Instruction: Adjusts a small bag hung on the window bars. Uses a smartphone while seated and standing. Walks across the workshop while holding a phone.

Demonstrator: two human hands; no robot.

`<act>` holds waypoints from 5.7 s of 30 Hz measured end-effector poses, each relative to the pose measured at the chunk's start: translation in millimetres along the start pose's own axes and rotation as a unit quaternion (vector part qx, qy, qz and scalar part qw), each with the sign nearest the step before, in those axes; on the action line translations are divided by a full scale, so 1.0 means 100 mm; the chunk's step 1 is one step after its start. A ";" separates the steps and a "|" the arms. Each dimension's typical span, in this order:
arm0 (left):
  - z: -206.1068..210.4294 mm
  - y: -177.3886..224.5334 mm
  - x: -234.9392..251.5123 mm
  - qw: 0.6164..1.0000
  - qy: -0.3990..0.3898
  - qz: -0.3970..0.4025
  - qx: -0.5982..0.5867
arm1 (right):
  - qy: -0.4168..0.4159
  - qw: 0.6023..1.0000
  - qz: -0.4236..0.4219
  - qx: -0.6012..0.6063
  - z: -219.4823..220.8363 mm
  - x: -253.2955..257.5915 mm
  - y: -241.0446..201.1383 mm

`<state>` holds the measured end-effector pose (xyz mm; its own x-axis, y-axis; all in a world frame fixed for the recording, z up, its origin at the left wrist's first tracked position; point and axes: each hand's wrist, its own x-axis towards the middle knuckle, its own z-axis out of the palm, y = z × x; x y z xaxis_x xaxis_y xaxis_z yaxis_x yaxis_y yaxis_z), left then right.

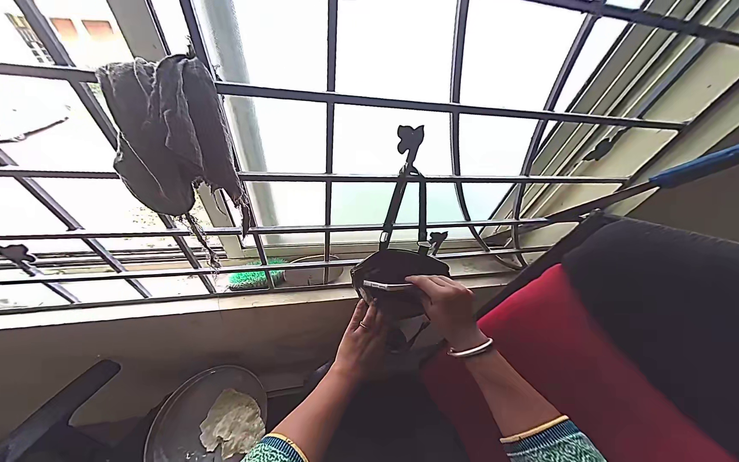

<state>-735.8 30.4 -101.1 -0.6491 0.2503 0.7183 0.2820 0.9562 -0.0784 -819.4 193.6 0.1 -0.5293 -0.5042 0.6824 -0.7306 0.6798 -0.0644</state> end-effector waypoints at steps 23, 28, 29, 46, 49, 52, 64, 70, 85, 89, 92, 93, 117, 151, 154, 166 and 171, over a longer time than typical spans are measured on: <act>-1.08 0.29 -0.40 0.155 -0.044 -0.237 -0.958 | 0.244 0.943 -0.014 0.227 0.03 -1.16 -0.59; -1.13 0.21 -0.45 0.182 -0.016 -0.294 -0.938 | 0.148 0.960 0.127 0.200 0.38 -1.21 -0.47; -1.12 0.20 -0.47 0.179 -0.016 -0.306 -0.935 | 0.106 0.965 0.157 0.179 0.45 -1.14 -0.47; -1.16 -0.14 -0.68 0.164 -0.015 -0.343 -0.925 | -0.495 0.849 0.165 -0.081 0.41 -0.55 -0.40; -1.15 -0.14 -0.66 0.143 -0.016 -0.317 -0.937 | -0.295 0.949 0.097 -0.062 0.37 -0.73 -0.38; -1.15 -0.15 -0.66 0.144 -0.021 -0.324 -0.935 | -0.053 0.996 0.074 0.002 0.08 -0.71 -0.43; -1.08 -0.10 -0.38 0.167 -0.005 -0.326 -0.931 | -0.282 0.930 0.106 0.212 -1.18 1.91 0.00; -1.14 -0.03 -0.45 0.150 0.012 -0.326 -0.933 | 0.032 0.988 0.039 0.143 -0.81 2.37 -0.04; -1.04 -0.31 0.68 0.274 -0.022 -0.182 -0.944 | 0.225 0.922 0.180 0.260 -0.29 2.31 0.04; -1.00 -0.52 1.62 0.382 -0.024 -0.176 -0.907 | 0.207 0.952 0.136 0.178 -0.28 2.24 0.00; -0.96 -0.61 2.00 0.416 -0.001 -0.207 -0.886 | 0.242 0.925 0.157 0.246 -0.23 2.25 0.04; -0.96 -0.63 2.07 0.421 0.013 -0.218 -0.880 | 0.273 0.894 0.181 0.307 -0.20 2.27 0.05; -1.13 -0.72 2.05 0.445 0.122 -0.288 -0.839 | -0.018 0.958 0.272 0.091 -0.42 2.22 0.01; -4.84 4.55 -2.57 -0.221 -0.535 -0.110 -0.808 | 0.228 0.672 0.611 0.350 -5.16 -5.44 -5.16; -5.44 5.53 -3.26 -0.241 -0.642 -0.078 -0.724 | 0.373 0.606 0.683 0.165 -5.80 -6.27 -5.60; -7.97 8.80 -5.99 -0.253 -0.847 0.008 -0.468 | 0.484 0.388 0.776 -0.114 -7.84 -9.38 -8.20; -8.88 9.93 -6.80 -0.331 -0.881 0.068 -0.330 | 0.647 0.176 0.632 -0.388 -9.16 -10.65 -9.05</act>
<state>613.4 675.2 -53.2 0.9607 0.2775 -0.0110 -0.2594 0.9105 0.3220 800.9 602.9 -0.9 0.8509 0.5144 0.1064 0.1628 -0.0657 -0.9845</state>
